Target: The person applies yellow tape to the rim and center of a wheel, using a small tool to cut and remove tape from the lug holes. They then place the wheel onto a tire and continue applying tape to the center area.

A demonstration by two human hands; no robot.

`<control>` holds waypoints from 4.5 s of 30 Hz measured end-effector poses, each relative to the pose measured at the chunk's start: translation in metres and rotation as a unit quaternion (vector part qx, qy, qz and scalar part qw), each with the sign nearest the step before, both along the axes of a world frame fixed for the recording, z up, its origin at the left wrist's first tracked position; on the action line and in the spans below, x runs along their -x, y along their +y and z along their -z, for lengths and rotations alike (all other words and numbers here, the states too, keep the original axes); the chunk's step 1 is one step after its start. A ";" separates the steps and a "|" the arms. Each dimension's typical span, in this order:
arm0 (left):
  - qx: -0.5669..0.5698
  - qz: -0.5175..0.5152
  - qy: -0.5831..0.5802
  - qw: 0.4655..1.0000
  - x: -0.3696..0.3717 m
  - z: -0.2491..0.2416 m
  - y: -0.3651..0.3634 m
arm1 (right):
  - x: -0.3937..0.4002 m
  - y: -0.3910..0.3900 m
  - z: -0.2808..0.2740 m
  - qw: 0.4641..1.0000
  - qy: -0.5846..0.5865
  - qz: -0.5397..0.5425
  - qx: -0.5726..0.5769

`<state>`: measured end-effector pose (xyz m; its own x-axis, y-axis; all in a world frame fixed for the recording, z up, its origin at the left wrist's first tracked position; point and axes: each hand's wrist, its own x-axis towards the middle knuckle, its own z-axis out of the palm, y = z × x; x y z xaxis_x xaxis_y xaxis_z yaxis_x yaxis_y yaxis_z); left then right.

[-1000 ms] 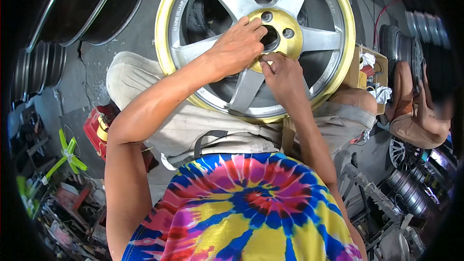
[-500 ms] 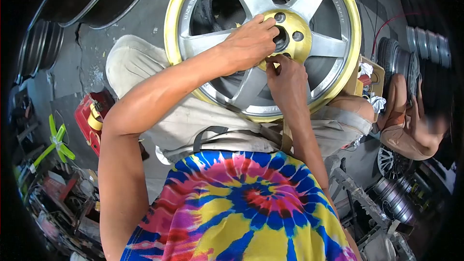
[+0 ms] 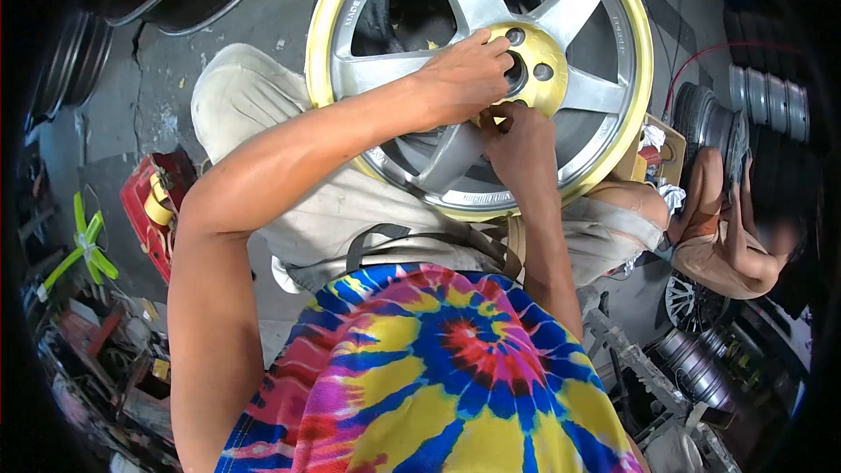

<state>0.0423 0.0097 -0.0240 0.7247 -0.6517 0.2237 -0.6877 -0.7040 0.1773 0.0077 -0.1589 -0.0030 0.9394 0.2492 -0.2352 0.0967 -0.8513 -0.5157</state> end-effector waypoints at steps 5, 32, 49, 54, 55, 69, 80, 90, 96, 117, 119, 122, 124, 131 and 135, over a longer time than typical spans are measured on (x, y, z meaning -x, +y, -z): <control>0.000 -0.008 -0.021 1.000 0.001 0.002 -0.001 | -0.005 0.008 -0.015 0.990 0.107 0.079 -0.055; 0.338 -0.169 0.162 0.912 -0.027 -0.051 0.075 | -0.031 -0.075 -0.041 0.956 0.096 0.148 -0.236; 0.106 -0.256 0.184 0.943 -0.025 -0.026 0.083 | -0.092 -0.049 -0.054 0.922 -0.252 -0.284 0.071; 0.098 -0.254 0.168 0.948 -0.028 -0.012 0.082 | -0.104 -0.050 -0.048 0.902 -0.242 -0.352 0.063; 0.097 -0.254 0.169 0.948 -0.029 -0.002 0.083 | -0.104 -0.048 -0.049 0.902 -0.242 -0.351 0.063; 0.090 -0.241 0.172 0.951 -0.030 -0.015 0.079 | -0.114 -0.036 -0.045 0.853 -0.304 -0.405 0.130; 0.060 -0.235 0.200 0.949 -0.033 -0.005 0.082 | -0.109 -0.035 -0.031 0.843 -0.313 -0.399 0.179; 0.118 -0.277 0.186 0.935 -0.035 -0.020 0.077 | -0.107 -0.045 -0.048 0.878 -0.270 -0.368 0.144; 0.117 -0.267 0.156 0.944 -0.041 -0.001 0.077 | -0.105 -0.046 -0.042 0.873 -0.292 -0.363 0.144; 0.188 -0.069 0.052 0.978 -0.012 -0.046 0.052 | -0.100 -0.069 -0.052 0.943 -0.205 -0.263 -0.009; 0.174 -0.051 0.166 0.969 0.009 -0.023 0.009 | -0.101 -0.069 -0.052 0.942 -0.205 -0.266 -0.007; 0.089 -0.021 0.097 0.991 0.024 -0.004 -0.032 | -0.101 -0.071 -0.054 0.938 -0.208 -0.276 0.003; -0.123 -0.013 -0.015 0.992 0.024 0.004 -0.044 | -0.102 -0.072 -0.052 0.935 -0.214 -0.284 0.007; -0.064 -0.078 -0.023 0.995 0.029 0.025 -0.045 | -0.110 -0.081 -0.040 0.923 -0.223 -0.313 0.016; -0.072 -0.101 -0.027 0.992 0.028 0.021 -0.045 | -0.109 -0.080 -0.043 0.922 -0.223 -0.316 0.024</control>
